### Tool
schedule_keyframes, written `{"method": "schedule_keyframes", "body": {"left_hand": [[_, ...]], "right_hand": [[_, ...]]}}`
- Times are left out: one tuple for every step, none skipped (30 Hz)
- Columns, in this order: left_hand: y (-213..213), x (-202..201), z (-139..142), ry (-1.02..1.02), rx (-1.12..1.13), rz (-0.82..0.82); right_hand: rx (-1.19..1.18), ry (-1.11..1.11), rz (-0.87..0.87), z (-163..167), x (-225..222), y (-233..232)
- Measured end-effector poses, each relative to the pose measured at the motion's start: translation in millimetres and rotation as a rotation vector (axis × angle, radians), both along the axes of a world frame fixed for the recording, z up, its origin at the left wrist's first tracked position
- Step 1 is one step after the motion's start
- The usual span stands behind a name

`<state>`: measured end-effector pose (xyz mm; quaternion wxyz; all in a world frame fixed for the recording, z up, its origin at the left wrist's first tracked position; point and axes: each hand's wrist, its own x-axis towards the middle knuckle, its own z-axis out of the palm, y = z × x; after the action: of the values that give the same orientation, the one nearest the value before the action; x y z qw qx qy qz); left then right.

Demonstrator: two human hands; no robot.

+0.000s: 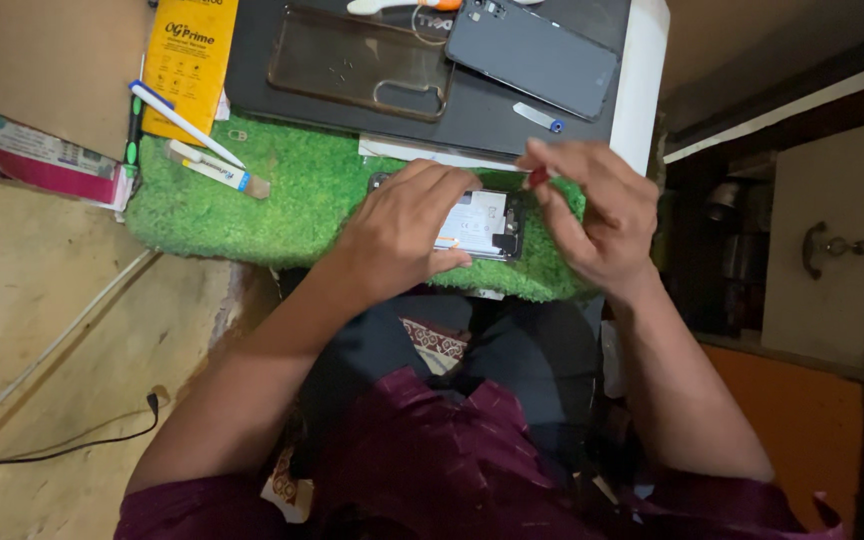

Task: The person removes the back cover from a pink smartphone, sets it aside, and works on the exposed internal components of the opened phone on a green mat. They use a small red handheld tool to repeatedly work on the phone's internals, steadying the device with the other hand.

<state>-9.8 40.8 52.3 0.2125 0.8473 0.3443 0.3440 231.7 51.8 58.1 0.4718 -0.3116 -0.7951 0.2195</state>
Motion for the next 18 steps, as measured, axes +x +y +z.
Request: {"method": "schedule_keyframes", "body": {"left_hand": [[0.4, 0.0, 0.7, -0.003, -0.008, -0.003], [1.0, 0.0, 1.4, 0.0, -0.024, -0.011], [2.1, -0.1, 2.1, 0.003, -0.038, -0.018], [2.3, -0.1, 2.7, 0.007, -0.055, -0.026], [1.9, 0.2, 3.3, 0.005, -0.064, -0.023], [1.7, 0.5, 3.7, 0.003, -0.07, -0.02], [2.2, 0.7, 4.0, 0.0, -0.073, -0.016], [2.1, 0.6, 4.2, -0.006, -0.071, -0.019], [2.0, 0.4, 4.3, -0.012, -0.067, -0.022], [2.6, 0.1, 4.3, -0.018, -0.061, -0.023], [3.0, 0.0, 4.1, -0.016, -0.05, -0.022], [2.8, 0.0, 3.9, -0.014, -0.043, -0.021], [2.5, -0.1, 3.6, -0.012, -0.036, -0.02], [2.7, -0.1, 3.5, -0.007, -0.049, -0.023], [3.3, 0.0, 3.2, -0.004, -0.061, -0.025], [3.3, 0.1, 3.0, 0.0, -0.074, -0.027], [2.9, 0.3, 2.9, -0.004, -0.072, -0.024], [2.7, 0.4, 2.9, -0.008, -0.068, -0.021]], "right_hand": [[0.031, -0.017, -0.066, 0.3, -0.6, -0.9], [0.063, -0.035, -0.131, -0.4, -1.9, -1.3], [0.096, -0.053, -0.195, -1.2, -2.3, -1.2], [0.069, -0.034, -0.224, -2.7, -3.2, -2.0], [0.042, -0.014, -0.254, -5.3, -5.5, -2.2], [0.018, 0.005, -0.284, -7.4, -7.0, -2.8], [0.04, 0.005, -0.221, -8.9, -7.3, -0.8], [0.061, 0.005, -0.159, -10.2, -7.7, 1.7], [0.083, 0.004, -0.096, -11.0, -7.6, 2.5], [0.048, 0.016, -0.059, -11.1, -7.0, 4.0], [0.011, 0.027, -0.021, -10.8, -6.2, 3.5], [-0.031, 0.038, 0.014, -10.3, -5.5, 2.7], [-0.034, 0.031, -0.002, -9.9, -5.1, 4.2], [-0.036, 0.024, -0.019, -9.4, -4.8, 3.9], [-0.035, 0.015, -0.033, -8.8, -4.6, 4.0], [0.031, -0.033, -0.109, -8.7, -5.1, 2.3], [0.099, -0.079, -0.186, -8.8, -5.9, -2.4], [0.17, -0.126, -0.263, -8.7, -6.4, -5.2]]}}
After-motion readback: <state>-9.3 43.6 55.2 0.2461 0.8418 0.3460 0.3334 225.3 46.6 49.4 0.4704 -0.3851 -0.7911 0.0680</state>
